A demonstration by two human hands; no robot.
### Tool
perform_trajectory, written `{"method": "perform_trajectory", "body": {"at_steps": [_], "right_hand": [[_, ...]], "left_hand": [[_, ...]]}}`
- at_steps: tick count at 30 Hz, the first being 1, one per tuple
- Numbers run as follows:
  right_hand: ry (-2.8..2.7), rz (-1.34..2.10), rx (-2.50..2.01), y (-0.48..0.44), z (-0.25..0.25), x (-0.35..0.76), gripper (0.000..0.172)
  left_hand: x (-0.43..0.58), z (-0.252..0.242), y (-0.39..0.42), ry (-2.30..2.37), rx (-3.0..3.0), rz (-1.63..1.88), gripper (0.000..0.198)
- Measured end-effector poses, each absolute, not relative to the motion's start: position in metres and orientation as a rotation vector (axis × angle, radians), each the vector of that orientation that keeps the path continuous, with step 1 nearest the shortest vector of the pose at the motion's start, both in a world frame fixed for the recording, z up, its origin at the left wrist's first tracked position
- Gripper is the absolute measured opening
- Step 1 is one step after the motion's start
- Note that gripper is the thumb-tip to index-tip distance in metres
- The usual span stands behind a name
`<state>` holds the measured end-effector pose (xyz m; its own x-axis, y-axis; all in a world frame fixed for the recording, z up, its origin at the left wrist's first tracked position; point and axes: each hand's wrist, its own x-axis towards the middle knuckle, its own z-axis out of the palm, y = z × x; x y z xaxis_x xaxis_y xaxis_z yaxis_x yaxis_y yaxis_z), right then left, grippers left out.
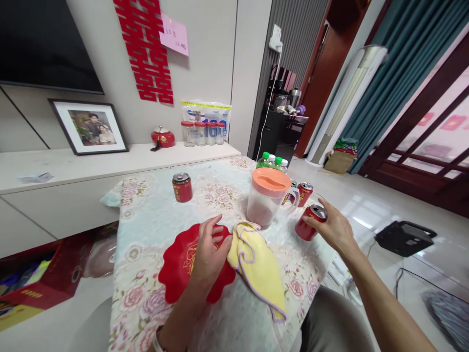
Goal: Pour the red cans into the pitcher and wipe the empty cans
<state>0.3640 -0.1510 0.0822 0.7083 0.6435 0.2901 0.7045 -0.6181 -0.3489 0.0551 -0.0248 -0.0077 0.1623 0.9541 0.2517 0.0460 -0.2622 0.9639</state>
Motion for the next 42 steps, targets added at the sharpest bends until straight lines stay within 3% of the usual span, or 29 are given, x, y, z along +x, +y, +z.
{"method": "perform_trajectory", "body": {"at_steps": [16, 25, 31, 33, 37, 42], "right_hand": [[-0.854, -0.167, -2.546, -0.064, 0.055, 0.385, 0.083], [-0.876, -0.184, -2.353, -0.069, 0.033, 0.393, 0.104], [-0.815, -0.203, -2.176, -0.08, -0.004, 0.394, 0.103], [-0.79, -0.169, -2.152, -0.083, -0.017, 0.394, 0.091], [-0.758, -0.094, -2.168, -0.082, -0.034, 0.395, 0.045], [-0.754, -0.044, -2.187, -0.078, -0.039, 0.403, 0.04]], "left_hand": [[0.053, -0.016, -0.024, 1.032, 1.669, 1.211, 0.049], [0.055, -0.019, -0.024, 1.022, 1.669, 1.201, 0.05], [0.055, -0.018, -0.024, 1.029, 1.63, 1.179, 0.054], [0.055, -0.018, -0.024, 1.029, 1.622, 1.172, 0.054], [0.055, -0.018, -0.024, 1.03, 1.613, 1.167, 0.054], [0.055, -0.018, -0.024, 1.038, 1.622, 1.148, 0.055]]}}
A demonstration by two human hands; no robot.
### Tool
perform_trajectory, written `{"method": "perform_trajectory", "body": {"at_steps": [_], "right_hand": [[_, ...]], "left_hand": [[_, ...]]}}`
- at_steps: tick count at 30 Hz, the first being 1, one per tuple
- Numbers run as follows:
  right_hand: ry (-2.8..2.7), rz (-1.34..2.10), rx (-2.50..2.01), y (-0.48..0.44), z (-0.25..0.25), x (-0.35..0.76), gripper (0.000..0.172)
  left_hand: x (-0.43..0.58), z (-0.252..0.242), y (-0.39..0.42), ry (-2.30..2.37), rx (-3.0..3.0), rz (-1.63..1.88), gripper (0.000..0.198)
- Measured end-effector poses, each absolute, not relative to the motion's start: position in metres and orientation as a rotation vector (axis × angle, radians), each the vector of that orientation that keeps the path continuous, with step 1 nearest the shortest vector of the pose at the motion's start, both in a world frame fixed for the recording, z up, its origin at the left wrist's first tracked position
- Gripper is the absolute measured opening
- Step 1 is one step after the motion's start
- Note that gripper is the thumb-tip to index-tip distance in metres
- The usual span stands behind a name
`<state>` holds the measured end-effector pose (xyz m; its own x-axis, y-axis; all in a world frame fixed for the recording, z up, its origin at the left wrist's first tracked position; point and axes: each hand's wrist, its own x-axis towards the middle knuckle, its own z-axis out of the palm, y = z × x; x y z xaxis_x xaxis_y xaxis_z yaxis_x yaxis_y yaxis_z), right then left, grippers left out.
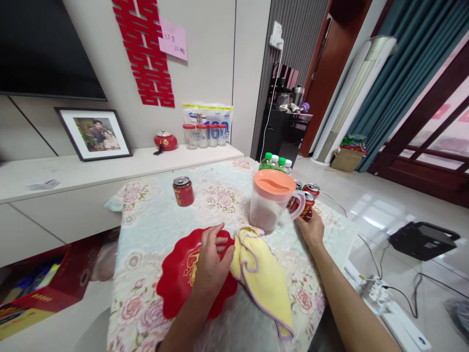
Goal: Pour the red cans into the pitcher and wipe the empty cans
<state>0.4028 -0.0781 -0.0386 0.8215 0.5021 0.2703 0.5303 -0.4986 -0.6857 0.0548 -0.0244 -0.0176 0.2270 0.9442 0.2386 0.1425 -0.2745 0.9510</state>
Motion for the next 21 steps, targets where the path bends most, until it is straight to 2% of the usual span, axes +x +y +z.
{"method": "perform_trajectory", "body": {"at_steps": [8, 16, 21], "right_hand": [[-0.758, -0.056, -2.114, -0.07, -0.046, 0.408, 0.041], [-0.585, -0.101, -2.094, -0.084, -0.052, 0.405, 0.038], [-0.525, -0.1, -2.085, -0.099, -0.047, 0.395, 0.031]], "left_hand": [[0.055, -0.019, -0.025, 1.033, 1.638, 1.191, 0.052], [0.045, -0.001, -0.026, 1.086, 1.427, 1.199, 0.023], [0.046, 0.013, -0.027, 0.906, 1.092, 1.168, 0.031]]}}
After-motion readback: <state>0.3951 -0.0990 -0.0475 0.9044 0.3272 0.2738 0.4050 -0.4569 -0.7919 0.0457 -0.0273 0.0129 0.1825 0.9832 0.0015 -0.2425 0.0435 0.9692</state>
